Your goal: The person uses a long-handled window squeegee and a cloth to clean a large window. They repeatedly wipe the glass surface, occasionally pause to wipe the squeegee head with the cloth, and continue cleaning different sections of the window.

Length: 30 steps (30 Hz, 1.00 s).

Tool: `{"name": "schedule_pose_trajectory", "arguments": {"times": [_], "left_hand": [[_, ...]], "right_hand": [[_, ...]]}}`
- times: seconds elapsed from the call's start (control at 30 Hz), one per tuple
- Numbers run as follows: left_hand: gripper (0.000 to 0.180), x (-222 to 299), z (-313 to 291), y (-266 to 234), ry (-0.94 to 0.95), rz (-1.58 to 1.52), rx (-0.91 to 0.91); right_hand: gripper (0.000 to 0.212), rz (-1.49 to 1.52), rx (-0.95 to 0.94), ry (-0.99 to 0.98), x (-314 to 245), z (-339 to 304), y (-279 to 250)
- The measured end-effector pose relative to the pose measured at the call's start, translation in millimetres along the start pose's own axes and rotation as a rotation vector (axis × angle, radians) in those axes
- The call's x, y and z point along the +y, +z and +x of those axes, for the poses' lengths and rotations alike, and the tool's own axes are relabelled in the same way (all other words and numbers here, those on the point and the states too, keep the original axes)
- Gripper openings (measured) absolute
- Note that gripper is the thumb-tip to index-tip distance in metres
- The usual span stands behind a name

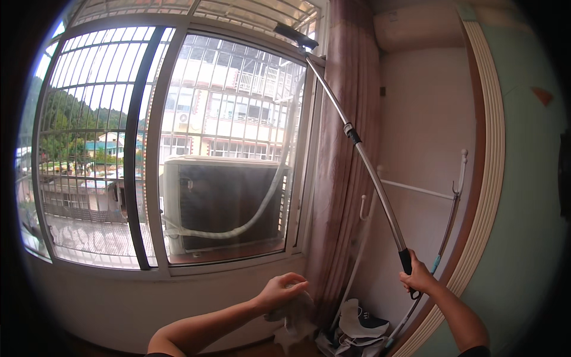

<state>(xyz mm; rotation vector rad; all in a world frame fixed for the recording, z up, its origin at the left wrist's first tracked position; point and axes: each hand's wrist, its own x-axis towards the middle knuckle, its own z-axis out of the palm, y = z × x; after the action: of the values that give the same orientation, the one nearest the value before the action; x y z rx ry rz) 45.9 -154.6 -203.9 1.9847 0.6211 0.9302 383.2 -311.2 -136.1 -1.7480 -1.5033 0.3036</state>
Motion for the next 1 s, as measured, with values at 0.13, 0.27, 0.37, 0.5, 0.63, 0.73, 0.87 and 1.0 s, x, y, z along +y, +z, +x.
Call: {"name": "schedule_pose_trajectory", "arguments": {"times": [0.13,0.27,0.37,0.5,0.63,0.73,0.87,1.0], "left_hand": [[0.036,16,9,36,0.018,-0.031,-0.028],[0.036,33,14,59,0.039,0.023,-0.066],[0.036,43,16,67,0.030,0.055,-0.099],[0.040,58,13,68,0.069,0.093,-0.095],[0.041,78,9,56,0.101,0.089,-0.106],[0.045,94,12,38,0.114,0.063,-0.114],[0.043,108,28,16,0.164,0.074,-0.062],[0.060,126,54,3,0.266,0.091,0.039]], "right_hand": [[0.067,-0.049,-0.026,0.062,10,-25,-31],[0.067,-0.048,-0.040,0.069,3,-39,-65],[0.068,-0.087,0.012,0.104,-12,-51,-96],[0.067,-0.023,0.096,0.036,-23,-68,-103],[0.065,0.097,0.179,-0.046,-11,-80,-69],[0.068,0.118,0.234,-0.101,18,-94,-29],[0.071,0.227,0.183,-0.047,74,-135,43],[0.070,0.331,0.101,-0.069,114,-178,121]]}}
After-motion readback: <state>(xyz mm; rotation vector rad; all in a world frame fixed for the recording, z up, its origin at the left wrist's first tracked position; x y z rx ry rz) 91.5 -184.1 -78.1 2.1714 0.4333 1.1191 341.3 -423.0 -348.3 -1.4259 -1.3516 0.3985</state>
